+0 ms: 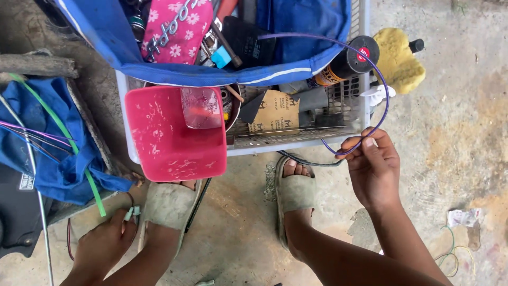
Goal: Repairing and assembling a manual hand air pump by attaching the hose and checking components.
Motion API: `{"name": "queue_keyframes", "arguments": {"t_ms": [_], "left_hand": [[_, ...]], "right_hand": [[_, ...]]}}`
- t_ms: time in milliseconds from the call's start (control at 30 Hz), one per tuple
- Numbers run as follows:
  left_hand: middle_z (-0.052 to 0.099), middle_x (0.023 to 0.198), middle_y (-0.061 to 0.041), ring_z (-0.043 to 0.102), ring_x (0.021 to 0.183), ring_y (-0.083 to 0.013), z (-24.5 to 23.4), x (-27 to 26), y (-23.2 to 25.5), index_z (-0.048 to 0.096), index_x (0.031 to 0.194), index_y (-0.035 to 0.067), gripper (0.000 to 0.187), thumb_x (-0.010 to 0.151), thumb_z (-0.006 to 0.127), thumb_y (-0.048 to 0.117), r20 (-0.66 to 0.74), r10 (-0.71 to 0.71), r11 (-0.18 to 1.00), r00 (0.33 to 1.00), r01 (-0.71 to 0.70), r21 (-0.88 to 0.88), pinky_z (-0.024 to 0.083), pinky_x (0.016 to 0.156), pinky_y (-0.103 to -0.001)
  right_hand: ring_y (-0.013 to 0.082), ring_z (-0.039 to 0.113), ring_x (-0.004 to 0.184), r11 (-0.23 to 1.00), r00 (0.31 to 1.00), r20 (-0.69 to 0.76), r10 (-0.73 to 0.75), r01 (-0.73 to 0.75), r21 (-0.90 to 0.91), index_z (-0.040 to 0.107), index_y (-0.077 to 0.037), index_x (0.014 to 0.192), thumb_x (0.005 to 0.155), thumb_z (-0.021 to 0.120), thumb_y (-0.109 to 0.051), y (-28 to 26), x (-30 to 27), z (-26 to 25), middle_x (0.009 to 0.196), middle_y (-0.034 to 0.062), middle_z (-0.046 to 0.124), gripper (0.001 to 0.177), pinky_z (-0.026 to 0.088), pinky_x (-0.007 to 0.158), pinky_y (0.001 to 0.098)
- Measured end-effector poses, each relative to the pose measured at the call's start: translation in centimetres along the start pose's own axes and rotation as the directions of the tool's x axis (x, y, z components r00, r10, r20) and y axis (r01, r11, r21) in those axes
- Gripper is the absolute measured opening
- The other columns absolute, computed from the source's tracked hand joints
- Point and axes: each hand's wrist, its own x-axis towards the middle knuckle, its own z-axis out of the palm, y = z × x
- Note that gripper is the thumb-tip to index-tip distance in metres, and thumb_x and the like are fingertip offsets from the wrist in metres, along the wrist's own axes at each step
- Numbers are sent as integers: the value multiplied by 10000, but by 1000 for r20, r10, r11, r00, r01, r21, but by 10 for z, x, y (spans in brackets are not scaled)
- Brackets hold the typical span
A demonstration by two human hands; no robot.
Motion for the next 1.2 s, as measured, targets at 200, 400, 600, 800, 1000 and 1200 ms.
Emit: {"name": "queue_keyframes", "arguments": {"t_ms": [200, 400, 600, 800, 1000, 1200], "left_hand": [[776, 866, -128, 734, 785, -427, 2, 0, -5, 557, 1252, 190, 379, 914, 534, 360, -136, 29, 989, 990, -48, -143, 588, 736, -555], [734, 749, -116, 746, 715, -332, 53, 1, -20, 606, 1048, 209, 211, 903, 653, 355, -319, 292, 904, 902, -369, -215, 575, 653, -472], [776, 811, -97, 794, 670, -258, 8, -2, 0, 678, 1037, 133, 196, 861, 639, 208, -380, 355, 752, 854, -503, -426, 617, 568, -376], [772, 835, -77, 782, 740, -224, -25, 0, 12, 728, 960, 104, 223, 763, 741, 210, -453, 615, 642, 645, -743, -188, 614, 660, -349], [749, 854, -99, 765, 777, -264, -46, -11, 20, 708, 973, 77, 237, 786, 734, 220, -556, 618, 598, 556, -791, -125, 596, 715, -377], [741, 844, -131, 753, 784, -300, -44, -6, 5, 705, 970, 40, 276, 761, 750, 214, -575, 565, 622, 592, -763, -175, 587, 699, -395]], "right_hand": [[236, 686, 927, 920, 935, -93, -342, 313, -235, 527, -61, 1227, 1118, 533, -71, -12, -3, -4, 1042, 82, 618, 110, 591, 769, 409], [200, 595, 781, 667, 688, -125, -715, 617, -417, 479, 8, 1173, 1266, 481, -124, -60, 14, -100, 951, 174, 591, 162, 565, 703, 383], [207, 606, 767, 671, 670, -154, -726, 640, -375, 500, 28, 1341, 1255, 468, -173, -100, 56, -68, 993, 182, 613, 222, 577, 694, 372], [245, 649, 1259, 717, 933, 32, -357, 296, -631, 401, -17, 1553, 1171, 434, -274, -73, 104, -5, 1496, 182, 571, 462, 558, 1014, 374], [263, 506, 1366, 616, 971, 137, -197, 232, -753, 312, -48, 1598, 1044, 568, -112, -5, 92, 3, 1545, 173, 473, 614, 476, 1062, 391], [161, 579, 1092, 738, 955, 42, -295, 255, -624, 301, -55, 1561, 1033, 622, -62, 7, 106, 2, 1374, 121, 526, 618, 513, 919, 307]]}}
